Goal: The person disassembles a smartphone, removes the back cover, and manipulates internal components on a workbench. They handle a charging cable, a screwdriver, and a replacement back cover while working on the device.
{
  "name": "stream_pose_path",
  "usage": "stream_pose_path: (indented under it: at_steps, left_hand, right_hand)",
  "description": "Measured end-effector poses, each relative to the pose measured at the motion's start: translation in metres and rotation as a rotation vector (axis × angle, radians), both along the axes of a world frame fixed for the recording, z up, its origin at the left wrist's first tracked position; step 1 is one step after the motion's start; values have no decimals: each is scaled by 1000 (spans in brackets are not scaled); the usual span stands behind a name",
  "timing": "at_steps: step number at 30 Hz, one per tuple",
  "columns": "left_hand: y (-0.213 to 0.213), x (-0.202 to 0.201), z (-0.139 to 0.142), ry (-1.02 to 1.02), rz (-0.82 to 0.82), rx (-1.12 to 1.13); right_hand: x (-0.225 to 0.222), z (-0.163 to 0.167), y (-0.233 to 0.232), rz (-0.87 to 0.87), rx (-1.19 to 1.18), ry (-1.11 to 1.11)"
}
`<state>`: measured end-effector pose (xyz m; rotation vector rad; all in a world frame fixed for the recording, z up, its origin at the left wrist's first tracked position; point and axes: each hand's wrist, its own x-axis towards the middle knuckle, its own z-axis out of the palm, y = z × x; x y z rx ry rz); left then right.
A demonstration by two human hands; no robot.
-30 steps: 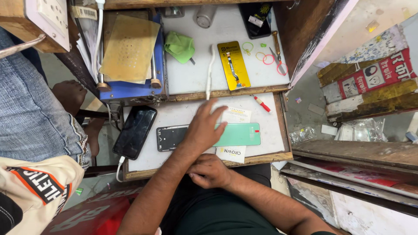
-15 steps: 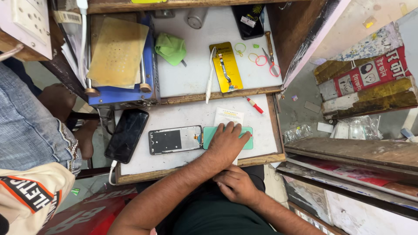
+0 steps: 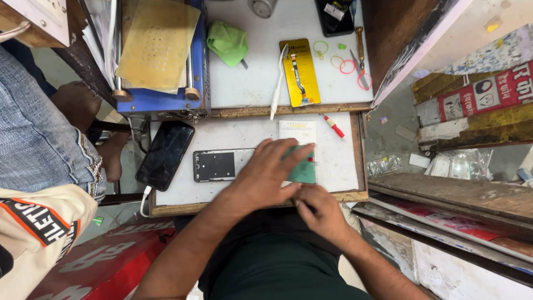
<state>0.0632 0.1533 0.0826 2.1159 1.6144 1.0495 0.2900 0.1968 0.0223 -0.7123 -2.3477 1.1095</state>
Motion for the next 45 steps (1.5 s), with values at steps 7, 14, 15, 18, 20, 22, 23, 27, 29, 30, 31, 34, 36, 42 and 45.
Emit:
stream_pose_path:
  at_steps: [7, 14, 15, 18, 20, 22, 23, 27, 29, 30, 31, 34, 36, 42, 45]
  left_hand:
    - [-53, -47, 10, -314, 95, -98]
    - [-87, -73, -5, -328, 297, -232]
    - [-90, -78, -7, -316, 299, -248]
    - [-98, -89, -10, -259, 330, -311]
    - [-100, -96, -10, -214, 347, -357]
    - [-97, -102, -11, -171, 351, -402]
    - [-94, -103, -11, -139, 389, -501]
    - [-83, -105, -10, 15, 488, -795]
    - [-79, -103, -11, 80, 508, -854]
    - [-78, -102, -12, 102, 514, -865]
    - [-77, -102, -13, 124, 518, -878]
    - [-76, -100, -19, 216, 515, -789]
    - [-75, -101, -24, 250, 507, -780]
    - [-74, -104, -32, 282, 456, -777]
    - [-65, -98, -31, 325, 400, -798]
  right_hand:
    - [-65, 13, 27, 128, -22, 11]
    - [-103, 14, 44, 304, -31, -94]
    - [-104, 13, 45, 308, -30, -102]
    - [-108, 13, 45, 316, 48, -99]
    - [-110, 14, 43, 294, 90, -122]
    - [-113, 15, 41, 279, 129, -131]
    - [-114, 16, 40, 279, 146, -129]
    - [-118, 21, 37, 278, 197, -156]
    - [-118, 23, 36, 279, 196, -166]
    - [-118, 24, 36, 280, 196, -170]
    - [-118, 24, 37, 278, 185, -176]
    - [-115, 24, 40, 279, 170, -209]
    - [-113, 22, 42, 289, 182, -251]
    - [-110, 19, 47, 305, 172, -256]
    - [-101, 22, 53, 297, 203, -317]
